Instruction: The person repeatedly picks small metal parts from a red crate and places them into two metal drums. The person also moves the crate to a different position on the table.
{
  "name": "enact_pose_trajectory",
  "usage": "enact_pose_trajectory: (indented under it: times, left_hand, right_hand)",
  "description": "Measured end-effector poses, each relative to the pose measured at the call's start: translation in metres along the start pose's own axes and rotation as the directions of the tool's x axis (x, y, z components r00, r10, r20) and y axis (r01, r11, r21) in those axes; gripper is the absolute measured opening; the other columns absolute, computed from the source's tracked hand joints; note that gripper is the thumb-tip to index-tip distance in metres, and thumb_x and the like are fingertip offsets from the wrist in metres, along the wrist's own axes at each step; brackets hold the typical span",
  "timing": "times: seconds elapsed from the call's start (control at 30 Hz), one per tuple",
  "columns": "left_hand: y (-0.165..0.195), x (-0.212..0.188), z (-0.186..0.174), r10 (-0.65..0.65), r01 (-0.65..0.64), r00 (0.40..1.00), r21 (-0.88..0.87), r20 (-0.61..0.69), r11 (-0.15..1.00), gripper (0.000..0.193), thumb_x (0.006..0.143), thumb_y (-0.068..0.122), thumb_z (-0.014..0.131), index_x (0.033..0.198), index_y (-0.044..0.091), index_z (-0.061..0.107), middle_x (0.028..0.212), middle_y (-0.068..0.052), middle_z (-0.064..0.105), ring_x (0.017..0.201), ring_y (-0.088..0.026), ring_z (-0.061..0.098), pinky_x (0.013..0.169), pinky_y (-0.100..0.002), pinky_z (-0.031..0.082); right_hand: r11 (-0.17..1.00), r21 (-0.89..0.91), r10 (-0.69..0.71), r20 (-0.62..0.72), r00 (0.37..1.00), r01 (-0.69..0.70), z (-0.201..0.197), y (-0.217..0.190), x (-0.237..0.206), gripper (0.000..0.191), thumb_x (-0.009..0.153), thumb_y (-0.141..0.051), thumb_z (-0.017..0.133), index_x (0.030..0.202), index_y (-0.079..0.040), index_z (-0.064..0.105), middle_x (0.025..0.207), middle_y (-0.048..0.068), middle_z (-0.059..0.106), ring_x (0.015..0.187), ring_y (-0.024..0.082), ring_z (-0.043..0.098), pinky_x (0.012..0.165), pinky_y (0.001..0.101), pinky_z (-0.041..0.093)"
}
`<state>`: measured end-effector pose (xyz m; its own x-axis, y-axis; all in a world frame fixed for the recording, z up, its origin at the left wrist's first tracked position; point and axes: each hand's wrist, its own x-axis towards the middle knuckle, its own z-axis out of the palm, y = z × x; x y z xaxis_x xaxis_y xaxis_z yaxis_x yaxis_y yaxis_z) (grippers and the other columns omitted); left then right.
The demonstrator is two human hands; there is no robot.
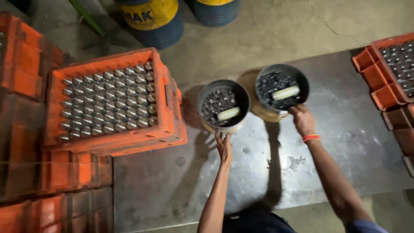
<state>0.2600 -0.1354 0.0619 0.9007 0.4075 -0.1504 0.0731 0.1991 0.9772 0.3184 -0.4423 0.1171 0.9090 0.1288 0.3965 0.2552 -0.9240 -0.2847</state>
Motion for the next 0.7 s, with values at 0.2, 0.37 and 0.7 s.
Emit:
enact_pose_trajectory:
  times: [0.2, 0.37, 0.7]
  left_hand:
    - [0.040, 0.069, -0.006, -0.023, 0.015, 0.999, 0.183, 0.043, 0.983, 0.087, 0.087, 0.024, 0.074, 0.158, 0.000, 0.028, 0.152, -0.024, 0.048, 0.138, -0.035, 0.049, 0.113, -0.042, 0.040]
    - [0.035, 0.063, 0.025, 0.059, -0.086, 0.992, 0.256, 0.114, 0.963, 0.089, 0.085, 0.026, 0.075, 0.156, -0.002, 0.028, 0.148, -0.029, 0.051, 0.136, -0.038, 0.053, 0.113, -0.041, 0.041]
    - [0.022, 0.059, 0.038, -0.007, -0.073, 0.948, 0.239, 0.319, 0.968, 0.089, 0.094, 0.044, 0.070, 0.158, 0.001, 0.027, 0.151, -0.026, 0.048, 0.137, -0.038, 0.051, 0.111, -0.041, 0.041]
  right_hand:
    - [0.996, 0.026, 0.083, 0.071, 0.994, -0.085, -0.040, 0.019, 0.037, 0.024, 0.094, -0.003, 0.059, 0.110, -0.013, 0.074, 0.121, 0.014, 0.071, 0.113, 0.036, 0.066, 0.091, 0.0471, 0.056]
    - [0.999, -0.045, 0.030, 0.155, 0.988, -0.024, -0.048, 0.019, 0.051, 0.028, 0.089, -0.004, 0.061, 0.111, -0.012, 0.076, 0.120, 0.015, 0.071, 0.103, 0.040, 0.069, 0.087, 0.0467, 0.057]
    - [0.999, -0.036, 0.022, 0.137, 0.990, -0.017, -0.042, 0.033, 0.051, 0.034, 0.088, -0.001, 0.062, 0.119, -0.008, 0.072, 0.122, 0.018, 0.070, 0.122, 0.040, 0.064, 0.099, 0.0471, 0.055]
